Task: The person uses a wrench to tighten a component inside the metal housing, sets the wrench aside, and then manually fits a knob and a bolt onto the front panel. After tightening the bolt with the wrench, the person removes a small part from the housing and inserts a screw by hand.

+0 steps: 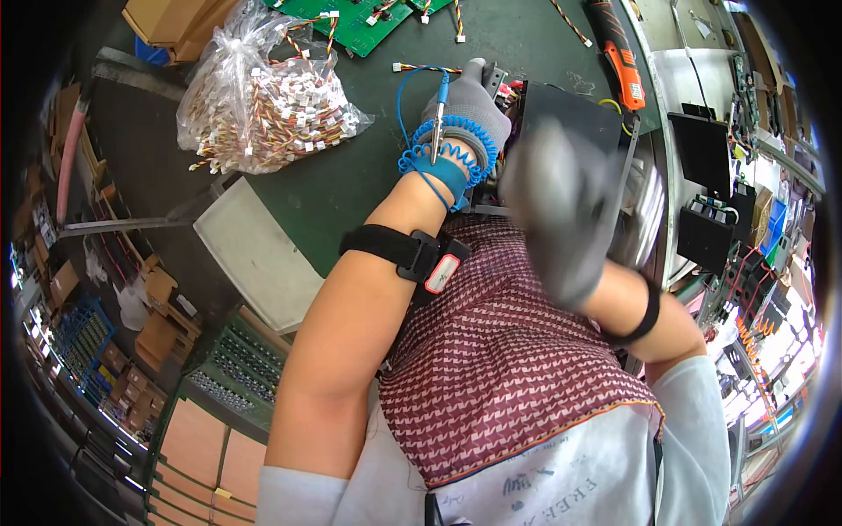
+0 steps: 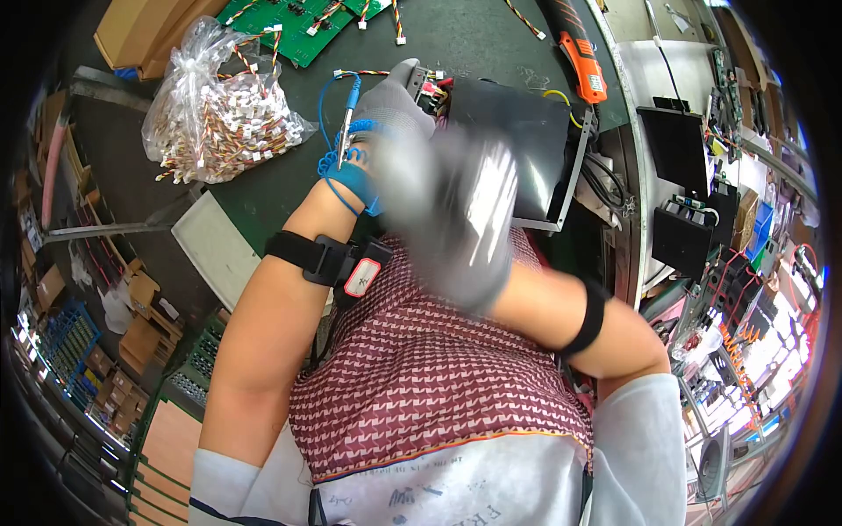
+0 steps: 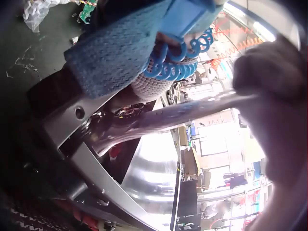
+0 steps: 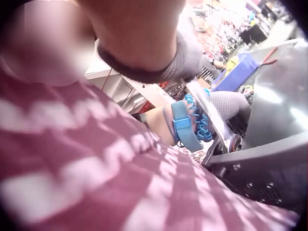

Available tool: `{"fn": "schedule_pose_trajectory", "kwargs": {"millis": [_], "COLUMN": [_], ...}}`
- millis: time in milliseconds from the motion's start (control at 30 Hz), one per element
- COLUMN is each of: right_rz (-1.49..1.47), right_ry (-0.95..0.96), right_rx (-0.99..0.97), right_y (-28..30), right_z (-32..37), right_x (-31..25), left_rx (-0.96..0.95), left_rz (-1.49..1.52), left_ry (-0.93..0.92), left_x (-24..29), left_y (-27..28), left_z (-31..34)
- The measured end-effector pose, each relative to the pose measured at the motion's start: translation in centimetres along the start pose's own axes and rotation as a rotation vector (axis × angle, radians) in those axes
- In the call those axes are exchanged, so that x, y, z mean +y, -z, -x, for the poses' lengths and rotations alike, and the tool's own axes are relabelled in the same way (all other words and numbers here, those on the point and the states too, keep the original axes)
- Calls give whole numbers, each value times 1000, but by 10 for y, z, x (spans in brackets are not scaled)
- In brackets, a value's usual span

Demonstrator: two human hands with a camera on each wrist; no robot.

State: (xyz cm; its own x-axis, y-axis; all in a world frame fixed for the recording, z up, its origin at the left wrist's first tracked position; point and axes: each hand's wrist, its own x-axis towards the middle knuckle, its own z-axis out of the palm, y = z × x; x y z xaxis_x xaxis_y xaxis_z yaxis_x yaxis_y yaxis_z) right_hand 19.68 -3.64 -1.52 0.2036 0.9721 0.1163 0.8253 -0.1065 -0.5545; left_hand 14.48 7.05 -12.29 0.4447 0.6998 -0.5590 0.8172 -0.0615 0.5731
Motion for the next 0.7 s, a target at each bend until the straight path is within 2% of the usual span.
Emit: {"fn": "schedule_pose_trajectory", "kwargs": {"millis": [33,67,100,167,233,300,367,433,500,633,700], "right_rz": [-419,-469,-746,-789,-789,-1404,-1602,-1629,-1437,-1382,-1395], "right_ry": [49,376,391,421,294,-38,-351,-518,-736,-764,-886], "right_rx": [-125,-108,-191,-227,-150,50,183,159,258,215,227], "right_y": [12,1,-2,10,41,54,62,51,27,6,3], "right_z": [11,32,37,38,33,22,0,-26,-47,-61,-70], "right_x": [-10,1,-3,9,19,8,14,25,19,33,37], "left_rx": [-2,-28,-50,-68,-27,-39,-1,-45,-64,-65,-52], "left_rz": [0,-21,-41,-34,7,12,1,-14,-21,-27,-27], "left_ry": [-2,19,41,55,9,7,-31,19,51,58,43], "left_x": [4,7,9,6,-1,-2,-3,3,9,7,7], "left_y": [4,7,10,7,0,0,-1,4,11,10,10], "left_z": [4,6,6,4,1,1,0,2,7,6,6]}}
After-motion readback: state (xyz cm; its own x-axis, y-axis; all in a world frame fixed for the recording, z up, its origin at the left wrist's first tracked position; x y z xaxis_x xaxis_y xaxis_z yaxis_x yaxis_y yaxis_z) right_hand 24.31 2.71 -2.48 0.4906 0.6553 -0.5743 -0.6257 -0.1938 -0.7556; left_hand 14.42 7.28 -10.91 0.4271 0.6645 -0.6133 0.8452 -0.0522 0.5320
